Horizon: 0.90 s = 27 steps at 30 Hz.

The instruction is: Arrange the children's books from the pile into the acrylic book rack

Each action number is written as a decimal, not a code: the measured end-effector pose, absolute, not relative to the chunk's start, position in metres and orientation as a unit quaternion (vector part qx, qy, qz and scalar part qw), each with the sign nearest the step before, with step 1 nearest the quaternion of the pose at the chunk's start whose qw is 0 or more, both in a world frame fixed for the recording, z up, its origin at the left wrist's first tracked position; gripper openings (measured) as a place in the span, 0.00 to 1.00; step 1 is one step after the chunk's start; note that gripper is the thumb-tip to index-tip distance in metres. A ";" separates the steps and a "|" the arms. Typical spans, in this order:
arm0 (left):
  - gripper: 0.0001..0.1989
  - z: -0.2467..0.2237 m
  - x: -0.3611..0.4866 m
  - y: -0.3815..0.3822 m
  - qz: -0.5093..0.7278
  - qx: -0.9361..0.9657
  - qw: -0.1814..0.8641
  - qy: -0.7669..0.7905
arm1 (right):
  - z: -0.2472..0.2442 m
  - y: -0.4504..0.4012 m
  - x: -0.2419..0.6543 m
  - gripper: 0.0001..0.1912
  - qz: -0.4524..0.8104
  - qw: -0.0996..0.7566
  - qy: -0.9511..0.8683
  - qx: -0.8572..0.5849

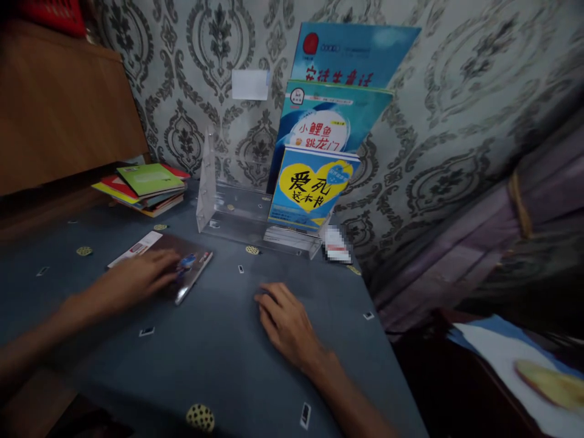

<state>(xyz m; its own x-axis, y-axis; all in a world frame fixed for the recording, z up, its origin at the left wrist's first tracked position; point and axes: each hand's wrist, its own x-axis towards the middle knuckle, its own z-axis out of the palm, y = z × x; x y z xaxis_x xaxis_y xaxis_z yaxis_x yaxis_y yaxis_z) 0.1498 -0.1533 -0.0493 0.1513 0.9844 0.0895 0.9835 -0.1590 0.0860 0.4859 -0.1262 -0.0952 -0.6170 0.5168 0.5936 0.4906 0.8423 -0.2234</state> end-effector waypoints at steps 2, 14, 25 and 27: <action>0.19 -0.046 0.119 -0.134 -0.003 0.694 -0.042 0.719 | -0.096 -0.127 0.484 0.13 0.026 0.328 -0.902 -0.281; 0.25 -0.061 0.139 -0.140 0.013 0.755 0.052 0.654 | -0.095 -0.129 0.475 0.12 0.059 0.353 -0.887 -0.294; 0.21 -0.089 0.202 -0.146 0.149 0.854 0.091 0.490 | -0.078 -0.144 0.415 0.23 0.114 0.208 -0.926 -0.295; 0.21 -0.091 0.201 -0.144 0.151 0.855 0.080 0.489 | -0.082 -0.140 0.406 0.24 0.122 0.187 -0.926 -0.304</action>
